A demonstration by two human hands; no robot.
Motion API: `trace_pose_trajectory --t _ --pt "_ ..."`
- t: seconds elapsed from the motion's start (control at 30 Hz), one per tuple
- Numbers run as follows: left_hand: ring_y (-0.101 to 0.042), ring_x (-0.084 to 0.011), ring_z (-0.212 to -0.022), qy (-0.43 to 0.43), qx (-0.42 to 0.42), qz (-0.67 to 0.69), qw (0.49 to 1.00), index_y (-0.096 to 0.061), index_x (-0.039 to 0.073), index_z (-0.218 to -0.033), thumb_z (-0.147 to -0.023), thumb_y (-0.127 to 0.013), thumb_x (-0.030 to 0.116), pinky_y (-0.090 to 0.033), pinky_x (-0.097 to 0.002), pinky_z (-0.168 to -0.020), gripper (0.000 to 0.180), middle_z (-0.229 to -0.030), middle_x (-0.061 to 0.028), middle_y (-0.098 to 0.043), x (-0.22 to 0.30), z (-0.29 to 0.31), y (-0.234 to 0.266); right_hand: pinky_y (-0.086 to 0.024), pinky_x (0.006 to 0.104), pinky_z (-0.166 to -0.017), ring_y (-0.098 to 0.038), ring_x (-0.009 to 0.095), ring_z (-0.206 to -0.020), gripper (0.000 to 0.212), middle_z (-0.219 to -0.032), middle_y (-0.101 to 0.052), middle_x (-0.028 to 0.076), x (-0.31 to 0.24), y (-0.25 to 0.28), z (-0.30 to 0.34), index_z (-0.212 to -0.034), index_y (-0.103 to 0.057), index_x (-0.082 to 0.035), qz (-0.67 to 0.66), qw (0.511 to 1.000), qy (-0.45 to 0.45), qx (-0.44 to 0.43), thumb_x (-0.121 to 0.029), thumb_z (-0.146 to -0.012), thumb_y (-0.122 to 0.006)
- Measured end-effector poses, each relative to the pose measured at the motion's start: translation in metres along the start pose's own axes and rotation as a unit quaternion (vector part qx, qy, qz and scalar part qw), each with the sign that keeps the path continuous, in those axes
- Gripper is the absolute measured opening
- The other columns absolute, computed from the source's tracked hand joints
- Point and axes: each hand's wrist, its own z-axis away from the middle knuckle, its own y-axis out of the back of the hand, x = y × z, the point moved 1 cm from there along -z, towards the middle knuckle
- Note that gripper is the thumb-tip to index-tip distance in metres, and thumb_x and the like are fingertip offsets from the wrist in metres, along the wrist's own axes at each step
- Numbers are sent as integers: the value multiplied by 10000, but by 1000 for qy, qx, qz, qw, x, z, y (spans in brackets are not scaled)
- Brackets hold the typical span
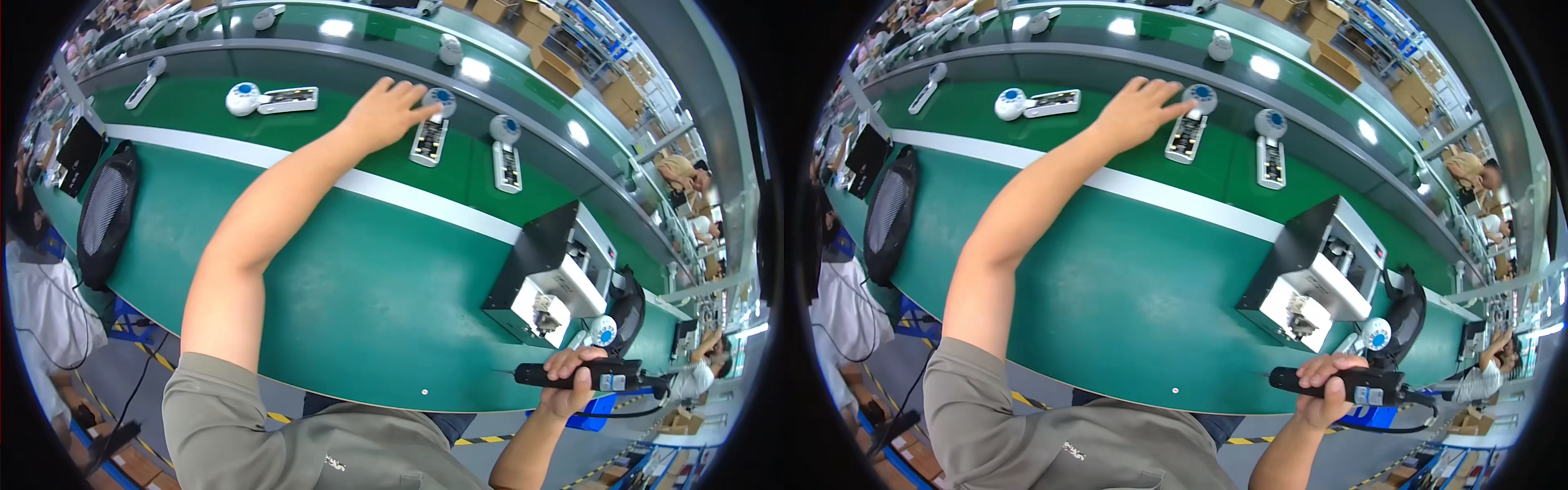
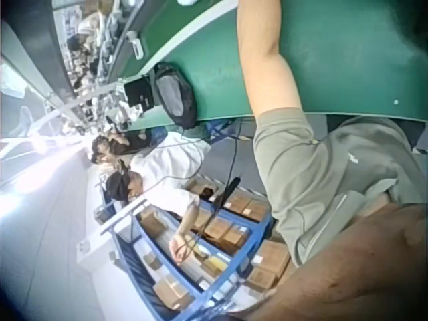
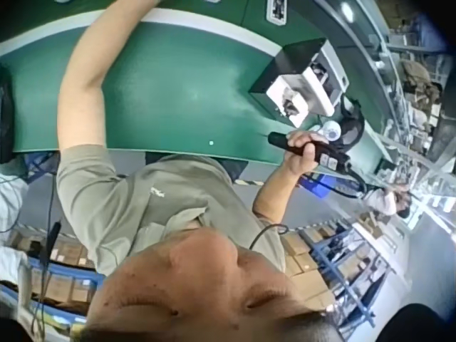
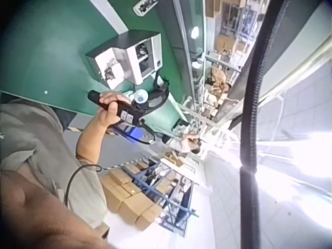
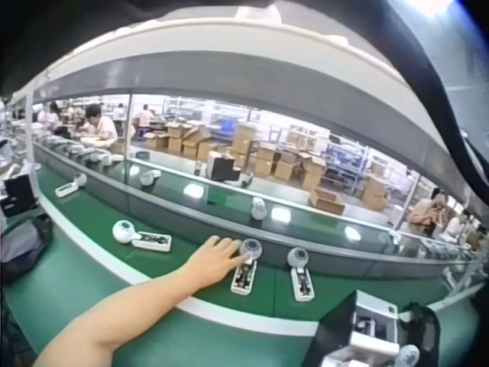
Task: Assembling components onto circuit boards using an electric screwdriver on a production line.
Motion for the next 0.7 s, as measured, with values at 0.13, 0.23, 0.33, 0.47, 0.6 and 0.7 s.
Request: trace_pose_trajectory --t 0.13,0.23,0.33,0.47,0.6,0.7 --pt "-490 -226 -1115 -94 -64 -26 993 -598 230 -1108 -848 -551 225 -341 -402 -983 264 -1202 -32 -551 19 -13 -22 -462 273 -547 -512 134 -517 263 -654 -537 25 1 1 6 -1063 -524 -63 -3 1000 11 18 -219 -881 -633" --pt "-515 -250 -1094 -95 35 -24 995 -587 139 -1032 -856 -541 201 -288 -471 -1084 192 -1146 -57 -577 21 -5 4 -471 290 -557 -516 140 -532 283 -654 -535 31 -4 3 9 -1084 -523 -66 -14 998 6 59 -211 -875 -649" --pt "-603 -283 -912 -42 -106 42 993 -548 63 -993 -853 -535 158 -315 -490 -1076 170 -906 -105 -608 64 2 70 -476 298 -577 -524 142 -558 289 -677 -538 32 -24 17 -1 -1105 -516 -77 -28 997 69 11 -227 -888 -637" --pt "-544 -244 -713 -168 -206 148 953 -573 77 -819 -799 -548 145 -404 -385 -813 75 -782 -98 -571 152 24 196 -490 309 -594 -552 163 -563 320 -672 -573 50 -61 16 -28 -1086 -486 -68 -101 984 146 -23 -199 -864 -676" --pt "-495 -228 -700 -198 -158 234 939 -563 72 -818 -780 -581 178 -389 -377 -782 115 -767 -95 -542 241 44 217 -496 295 -601 -561 165 -571 260 -673 -577 59 -57 -2 -56 -1009 -498 -61 -106 971 188 -100 -137 -831 -673" --pt "-508 -229 -745 -200 -160 256 932 -570 71 -872 -775 -620 205 -394 -372 -808 173 -819 -94 -544 254 44 214 -494 290 -598 -559 162 -569 219 -673 -569 55 -48 -11 -65 -986 -503 -59 -83 972 189 -117 -127 -835 -647"
